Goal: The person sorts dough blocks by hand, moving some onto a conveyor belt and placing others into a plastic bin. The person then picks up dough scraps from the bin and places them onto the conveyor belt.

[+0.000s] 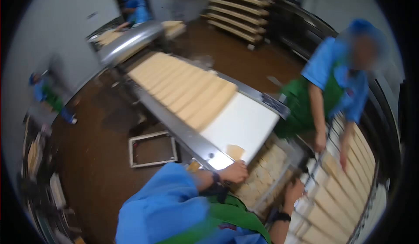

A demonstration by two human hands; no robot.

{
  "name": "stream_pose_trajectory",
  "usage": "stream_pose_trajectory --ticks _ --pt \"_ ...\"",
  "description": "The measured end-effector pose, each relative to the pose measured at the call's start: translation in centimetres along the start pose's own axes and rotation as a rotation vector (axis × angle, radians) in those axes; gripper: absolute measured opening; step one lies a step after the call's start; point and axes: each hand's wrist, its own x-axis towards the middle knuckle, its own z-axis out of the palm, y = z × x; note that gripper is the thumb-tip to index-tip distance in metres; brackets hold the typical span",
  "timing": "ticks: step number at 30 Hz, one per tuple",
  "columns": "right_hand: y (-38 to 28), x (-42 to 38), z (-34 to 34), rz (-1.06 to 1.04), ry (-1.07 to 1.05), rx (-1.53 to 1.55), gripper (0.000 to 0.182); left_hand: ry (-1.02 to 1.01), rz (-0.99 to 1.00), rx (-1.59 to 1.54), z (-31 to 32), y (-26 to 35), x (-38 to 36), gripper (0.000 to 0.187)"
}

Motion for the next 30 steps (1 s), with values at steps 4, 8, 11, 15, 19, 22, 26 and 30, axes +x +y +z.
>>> stream_pose_trajectory --ticks 4,8,11,15,19,22,26,30 --pt "0.0 -0.7 0.0 -0.035 0.178 0.073 0.028 -0.123 -0.049 0.054 -0.8 0.5 0.0 0.005" --pt "-0.7 -0.8 -0.8 0.008 0.164 -0.045 0.026 -0.165 -0.071 0.075 -2.0 1.3 1.5 0.005" --pt "-1.4 -1.3 -1.9 0.032 0.128 -0.082 0.024 -0.182 -0.089 0.071 -2.0 1.5 1.5 0.004" --pt "-1.8 -1.2 -2.7 0.037 0.129 -0.055 0.025 -0.182 -0.077 0.115 -2.0 1.5 1.7 0.003" --pt "-1.7 -1.3 -2.4 0.022 0.142 -0.014 0.028 -0.180 -0.081 0.105 -2.1 1.5 1.5 0.005" --pt "-1.5 -1.2 -2.2 0.033 0.096 0.008 0.029 -0.178 -0.062 0.127 -2.0 1.4 1.3 0.006" --pt "-1.2 -0.9 -1.7 0.043 0.069 -0.092 0.030 -0.202 -0.068 0.123 -1.6 0.9 0.9 0.007" --pt "-0.8 -0.4 -0.8 0.045 0.024 -0.148 0.030 -0.201 -0.008 0.105 -1.5 0.7 0.5 0.010"
